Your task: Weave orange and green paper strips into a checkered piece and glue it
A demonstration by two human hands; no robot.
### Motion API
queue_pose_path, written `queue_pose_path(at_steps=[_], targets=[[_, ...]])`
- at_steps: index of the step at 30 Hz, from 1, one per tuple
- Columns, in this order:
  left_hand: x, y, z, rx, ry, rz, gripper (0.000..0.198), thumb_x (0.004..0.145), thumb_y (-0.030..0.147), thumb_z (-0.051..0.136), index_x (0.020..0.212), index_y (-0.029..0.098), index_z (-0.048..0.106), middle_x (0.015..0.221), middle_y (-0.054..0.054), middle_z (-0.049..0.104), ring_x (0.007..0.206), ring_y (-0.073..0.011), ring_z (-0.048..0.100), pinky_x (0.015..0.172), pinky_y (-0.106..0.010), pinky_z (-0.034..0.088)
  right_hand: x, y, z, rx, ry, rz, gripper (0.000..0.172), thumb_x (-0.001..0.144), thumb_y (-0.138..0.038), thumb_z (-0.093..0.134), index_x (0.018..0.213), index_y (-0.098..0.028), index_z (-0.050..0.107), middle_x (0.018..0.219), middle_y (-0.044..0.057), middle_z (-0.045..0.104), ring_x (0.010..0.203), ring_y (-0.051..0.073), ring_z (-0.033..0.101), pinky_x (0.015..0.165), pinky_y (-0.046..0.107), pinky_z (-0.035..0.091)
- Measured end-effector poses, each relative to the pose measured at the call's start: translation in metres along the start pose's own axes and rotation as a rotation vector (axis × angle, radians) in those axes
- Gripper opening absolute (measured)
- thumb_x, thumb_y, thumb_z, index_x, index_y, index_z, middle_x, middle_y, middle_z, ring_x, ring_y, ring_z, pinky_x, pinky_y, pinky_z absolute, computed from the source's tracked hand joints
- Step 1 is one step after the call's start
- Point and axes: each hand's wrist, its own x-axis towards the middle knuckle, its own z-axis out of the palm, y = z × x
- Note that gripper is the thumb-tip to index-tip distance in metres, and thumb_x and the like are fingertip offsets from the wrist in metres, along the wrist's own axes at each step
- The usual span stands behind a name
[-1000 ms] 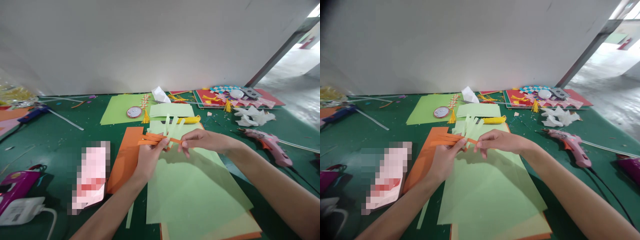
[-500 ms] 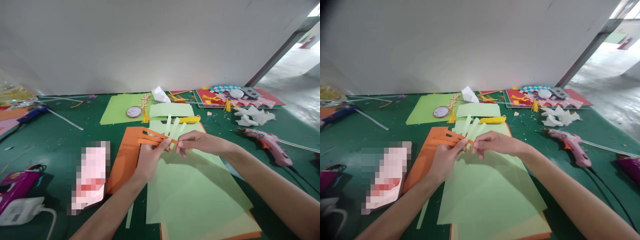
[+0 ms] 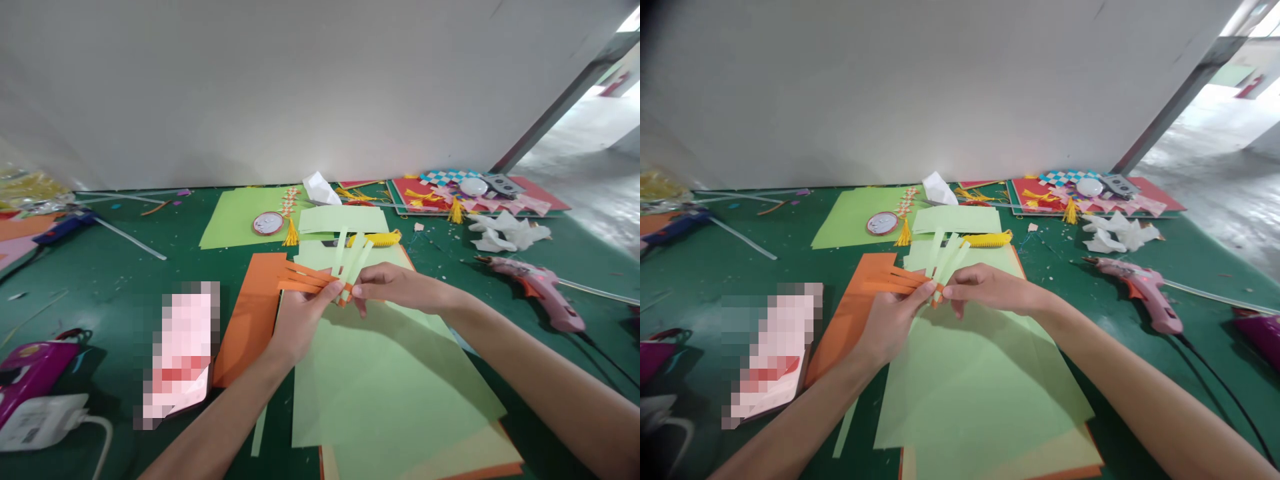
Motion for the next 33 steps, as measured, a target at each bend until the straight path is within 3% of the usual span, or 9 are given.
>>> queue_pose_path(at_steps=[3,9,13,17,22,25,29,33], targets=[[-0.001,0.001,0.0,0.027,0.071,0.005,0.019,0.079,0.035,0.071,0.088,0.018,0.072,0.085,-0.002,0.073,0.085,-0.0175,0.066,0.079,-0.027,0.051,0.0,0.0,-0.001,0.059,0.061,-0.033,0.029,0.083,-0.045,0.063,0.087,-0.017,0.067,0.094,0.005,0.07,0.091,0.019,0.062,0.084,0.032,0.045],[0.0,-0.002,0.001,-0.054,0.131,-0.063,0.049,0.074,0.035,0.076,0.12,0.021,0.062,0.103,-0.004,0.071,0.091,-0.0171,0.066,0.084,-0.029,0.051,0.003,0.004,0.001,0.16,0.187,-0.076,0.02,0.075,-0.036,0.073,0.081,-0.018,0.067,0.087,0.002,0.07,0.085,0.017,0.062,0.079,0.031,0.046],[0.001,-0.003,0.001,-0.217,0.044,-0.149,0.061,0.073,0.032,0.078,0.129,0.022,0.055,0.096,-0.003,0.072,0.089,-0.0158,0.066,0.086,-0.029,0.05,0.005,0.007,0.004,0.206,0.188,-0.132,0.017,0.073,-0.031,0.075,0.081,-0.017,0.069,0.086,0.002,0.071,0.085,0.017,0.063,0.081,0.032,0.047],[0.0,0.0,0.001,-0.235,-0.005,-0.179,0.06,0.074,0.031,0.077,0.129,0.022,0.055,0.083,-0.001,0.071,0.078,-0.0141,0.066,0.083,-0.029,0.05,0.004,0.007,0.006,0.219,0.177,-0.169,0.016,0.076,-0.031,0.074,0.082,-0.017,0.068,0.086,0.004,0.072,0.084,0.018,0.065,0.081,0.034,0.049],[-0.001,0.004,0.001,-0.326,-0.137,-0.217,0.054,0.075,0.03,0.076,0.125,0.019,0.058,0.073,0.0,0.069,0.068,-0.0124,0.064,0.077,-0.028,0.05,0.006,0.004,0.009,0.31,0.078,-0.203,0.036,0.078,-0.028,0.072,0.112,-0.019,0.062,0.093,0.005,0.072,0.083,0.018,0.067,0.082,0.037,0.051],[-0.001,0.005,0.001,-0.387,-0.199,-0.287,0.056,0.076,0.029,0.076,0.128,0.022,0.055,0.075,0.001,0.067,0.067,-0.0108,0.063,0.074,-0.026,0.05,0.007,0.003,0.01,0.324,0.046,-0.178,0.033,0.079,-0.03,0.071,0.107,-0.017,0.062,0.088,0.005,0.071,0.081,0.018,0.067,0.081,0.036,0.052],[-0.001,0.004,0.001,-0.377,-0.157,-0.333,0.069,0.075,0.029,0.076,0.136,0.028,0.045,0.091,-0.001,0.066,0.081,-0.0135,0.065,0.079,-0.028,0.052,0.006,0.004,0.009,0.246,0.09,-0.148,0.038,0.076,-0.036,0.073,0.107,-0.016,0.063,0.078,0.003,0.068,0.071,0.014,0.062,0.063,0.026,0.048],[-0.002,0.005,0.002,-0.302,-0.081,-0.26,0.098,0.065,0.028,0.082,0.145,0.039,0.027,0.132,-0.008,0.051,0.108,-0.0224,0.06,0.089,-0.036,0.051,0.004,0.004,0.007,0.209,0.097,-0.136,0.059,0.072,-0.038,0.076,0.125,-0.02,0.057,0.073,-0.002,0.063,0.061,0.01,0.052,0.053,0.022,0.039]])
